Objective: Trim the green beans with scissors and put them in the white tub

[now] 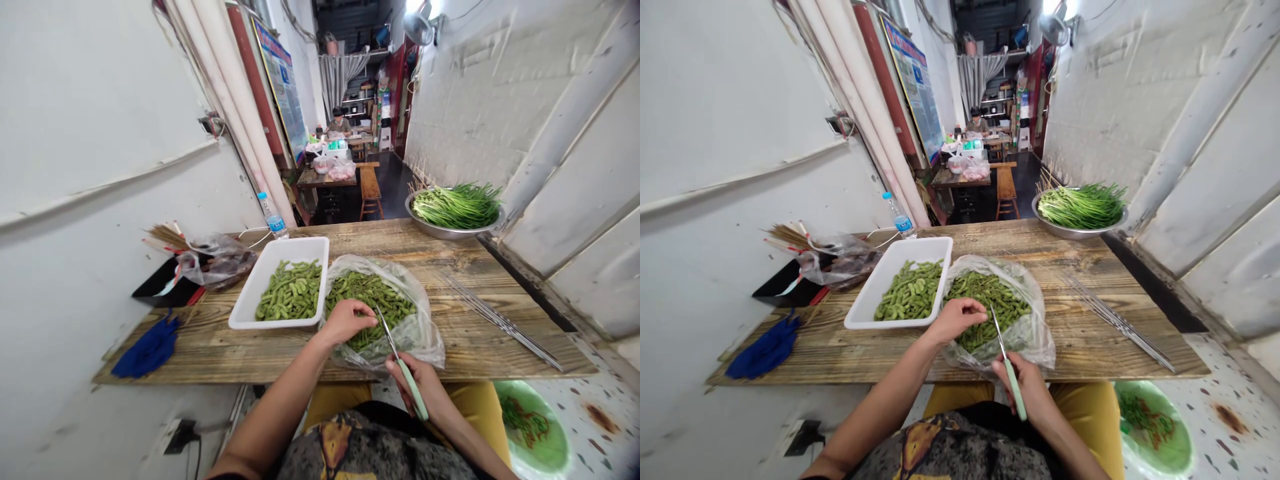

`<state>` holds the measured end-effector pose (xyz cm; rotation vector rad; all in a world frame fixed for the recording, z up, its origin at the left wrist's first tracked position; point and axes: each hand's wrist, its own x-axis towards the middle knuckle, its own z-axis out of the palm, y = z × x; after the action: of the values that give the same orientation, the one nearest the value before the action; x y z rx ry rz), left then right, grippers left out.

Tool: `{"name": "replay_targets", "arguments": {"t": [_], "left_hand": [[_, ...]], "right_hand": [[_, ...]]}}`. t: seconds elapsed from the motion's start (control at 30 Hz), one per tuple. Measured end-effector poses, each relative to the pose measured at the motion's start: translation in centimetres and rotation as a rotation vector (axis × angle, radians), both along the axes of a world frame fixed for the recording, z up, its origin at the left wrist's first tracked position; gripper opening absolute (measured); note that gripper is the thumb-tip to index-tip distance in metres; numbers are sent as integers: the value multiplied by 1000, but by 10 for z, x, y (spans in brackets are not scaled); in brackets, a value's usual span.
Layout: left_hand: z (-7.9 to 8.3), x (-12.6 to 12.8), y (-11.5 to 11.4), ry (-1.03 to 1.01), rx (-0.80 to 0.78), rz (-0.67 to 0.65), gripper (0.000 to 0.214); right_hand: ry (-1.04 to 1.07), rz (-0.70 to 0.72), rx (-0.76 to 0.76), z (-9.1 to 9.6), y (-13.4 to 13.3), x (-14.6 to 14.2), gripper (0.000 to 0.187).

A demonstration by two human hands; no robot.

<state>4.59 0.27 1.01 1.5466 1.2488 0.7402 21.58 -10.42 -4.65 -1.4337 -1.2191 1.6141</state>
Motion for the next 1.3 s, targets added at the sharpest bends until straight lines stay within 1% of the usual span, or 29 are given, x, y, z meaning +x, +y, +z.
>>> {"name": "replay_targets", "arguments": {"t": [0.07,0.1,0.13,0.23,0.33,0.47,0.6,0.8,0.9,0.97,1.03,1.07,1.13,1.2,1.23,1.3], "left_hand": [[1,2,1,-154,-40,114,19],[2,3,1,-249,-95,152,20],[3,4,0,-340,-167,172,22],[6,9,-3,-549,-374,165,25],[6,16,-8,-658,-465,198,22],[2,25,-16,-696,-493,229,19],[-2,28,-22,-710,-522,212,23],[-2,28,-26,-680,-498,207,26],[0,22,-22,-655,-442,252,27],[2,16,-16,-668,-352,281,27],[3,9,-9,-601,-235,306,24],[3,7,-6,-504,-166,318,21],[2,5,-3,-196,-3,304,12],[-3,9,-4,145,143,195,4],[-6,13,-5,295,184,115,4],[-12,21,-10,534,205,-14,9]], "right_hand": [[33,-2,23,3,0,1,48],[53,-5,33,6,0,1,50],[76,-5,37,8,0,1,53],[153,13,5,14,-1,-2,56],[196,-4,-14,15,-1,-3,53],[223,-33,2,11,0,-2,47],[215,-46,10,11,-1,-2,40],[143,-67,-31,11,-1,-1,42],[103,-69,-48,10,-1,1,43],[119,-71,-44,9,-1,3,44],[157,-75,-20,8,-1,4,45],[178,-76,-10,7,-1,4,47],[213,-83,-12,4,-2,5,51],[244,-85,-40,2,-2,5,54],[256,-83,-49,1,-2,5,53],[268,-79,-39,2,-3,5,50]]}}
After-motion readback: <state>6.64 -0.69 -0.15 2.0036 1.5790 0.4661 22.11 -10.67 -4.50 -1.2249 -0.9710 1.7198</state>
